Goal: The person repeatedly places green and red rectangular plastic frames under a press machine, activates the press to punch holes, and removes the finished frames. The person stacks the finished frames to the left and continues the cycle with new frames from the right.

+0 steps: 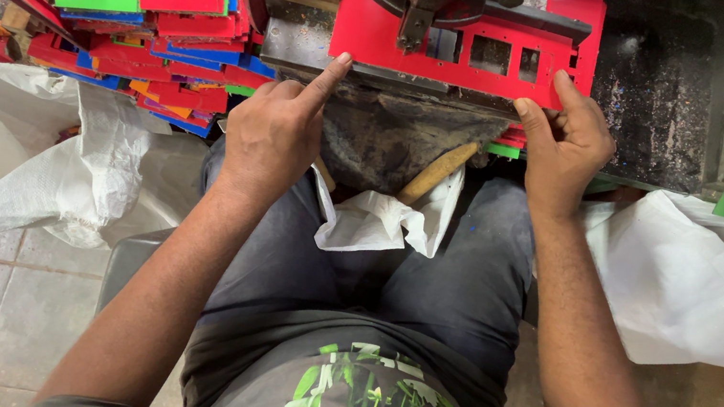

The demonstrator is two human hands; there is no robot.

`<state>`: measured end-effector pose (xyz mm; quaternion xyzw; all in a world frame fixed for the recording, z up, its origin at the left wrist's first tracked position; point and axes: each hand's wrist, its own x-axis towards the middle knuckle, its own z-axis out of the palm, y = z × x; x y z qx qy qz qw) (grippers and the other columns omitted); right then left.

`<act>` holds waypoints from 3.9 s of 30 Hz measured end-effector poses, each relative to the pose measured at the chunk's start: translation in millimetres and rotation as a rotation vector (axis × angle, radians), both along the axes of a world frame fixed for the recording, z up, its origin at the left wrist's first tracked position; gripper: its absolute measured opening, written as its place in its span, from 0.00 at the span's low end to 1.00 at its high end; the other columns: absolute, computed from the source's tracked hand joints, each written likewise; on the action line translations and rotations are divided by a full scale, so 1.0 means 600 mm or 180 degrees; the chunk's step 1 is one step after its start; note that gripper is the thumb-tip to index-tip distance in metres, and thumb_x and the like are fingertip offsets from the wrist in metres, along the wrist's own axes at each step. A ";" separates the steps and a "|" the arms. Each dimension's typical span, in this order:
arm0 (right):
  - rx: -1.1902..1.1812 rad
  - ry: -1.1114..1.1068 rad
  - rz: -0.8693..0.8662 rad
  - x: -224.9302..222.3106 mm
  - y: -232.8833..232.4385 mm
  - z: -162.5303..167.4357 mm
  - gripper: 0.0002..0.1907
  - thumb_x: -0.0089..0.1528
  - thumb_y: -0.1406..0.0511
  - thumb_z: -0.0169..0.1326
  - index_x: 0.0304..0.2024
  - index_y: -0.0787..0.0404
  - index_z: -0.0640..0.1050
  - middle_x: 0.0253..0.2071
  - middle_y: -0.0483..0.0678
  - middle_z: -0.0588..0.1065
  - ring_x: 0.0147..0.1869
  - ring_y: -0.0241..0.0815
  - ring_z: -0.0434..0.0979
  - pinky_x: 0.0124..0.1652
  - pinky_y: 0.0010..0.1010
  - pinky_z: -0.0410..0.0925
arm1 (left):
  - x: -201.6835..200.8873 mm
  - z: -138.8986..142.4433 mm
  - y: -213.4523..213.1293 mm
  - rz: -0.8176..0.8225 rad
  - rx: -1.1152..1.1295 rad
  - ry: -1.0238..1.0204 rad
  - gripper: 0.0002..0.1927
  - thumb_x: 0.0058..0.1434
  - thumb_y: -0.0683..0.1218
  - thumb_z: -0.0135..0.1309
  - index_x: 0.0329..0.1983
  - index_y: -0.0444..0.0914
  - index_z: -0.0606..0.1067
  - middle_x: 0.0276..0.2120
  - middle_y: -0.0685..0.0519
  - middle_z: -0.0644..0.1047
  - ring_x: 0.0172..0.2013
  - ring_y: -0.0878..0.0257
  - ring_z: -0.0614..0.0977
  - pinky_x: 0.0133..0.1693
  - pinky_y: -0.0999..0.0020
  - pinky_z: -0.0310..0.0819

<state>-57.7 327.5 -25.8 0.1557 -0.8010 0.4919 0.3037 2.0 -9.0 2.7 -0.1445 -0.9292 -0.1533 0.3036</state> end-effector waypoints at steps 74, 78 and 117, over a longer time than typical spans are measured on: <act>-0.1585 -0.0784 0.0300 -0.015 -0.008 0.026 0.17 0.75 0.64 0.51 0.59 0.72 0.78 0.37 0.49 0.79 0.29 0.32 0.74 0.27 0.22 0.64 | -0.003 -0.001 0.000 -0.0049 0.0054 0.0030 0.33 0.63 0.38 0.57 0.72 0.51 0.71 0.29 0.53 0.74 0.29 0.57 0.78 0.31 0.61 0.74; -0.1752 -0.0857 0.0290 -0.019 -0.009 0.027 0.16 0.75 0.65 0.52 0.57 0.73 0.78 0.36 0.50 0.79 0.28 0.32 0.74 0.26 0.22 0.64 | -0.005 -0.005 -0.001 -0.0081 0.0117 0.0036 0.33 0.63 0.38 0.56 0.72 0.51 0.70 0.32 0.52 0.76 0.31 0.56 0.79 0.33 0.61 0.75; 0.0677 -0.0151 0.2026 0.216 -0.376 0.082 0.33 0.58 0.67 0.68 0.62 0.71 0.71 0.48 0.57 0.77 0.47 0.53 0.81 0.46 0.38 0.75 | 0.116 0.063 -0.136 0.0718 0.3522 -0.1160 0.24 0.59 0.47 0.70 0.44 0.22 0.74 0.35 0.44 0.74 0.34 0.60 0.70 0.39 0.62 0.70</act>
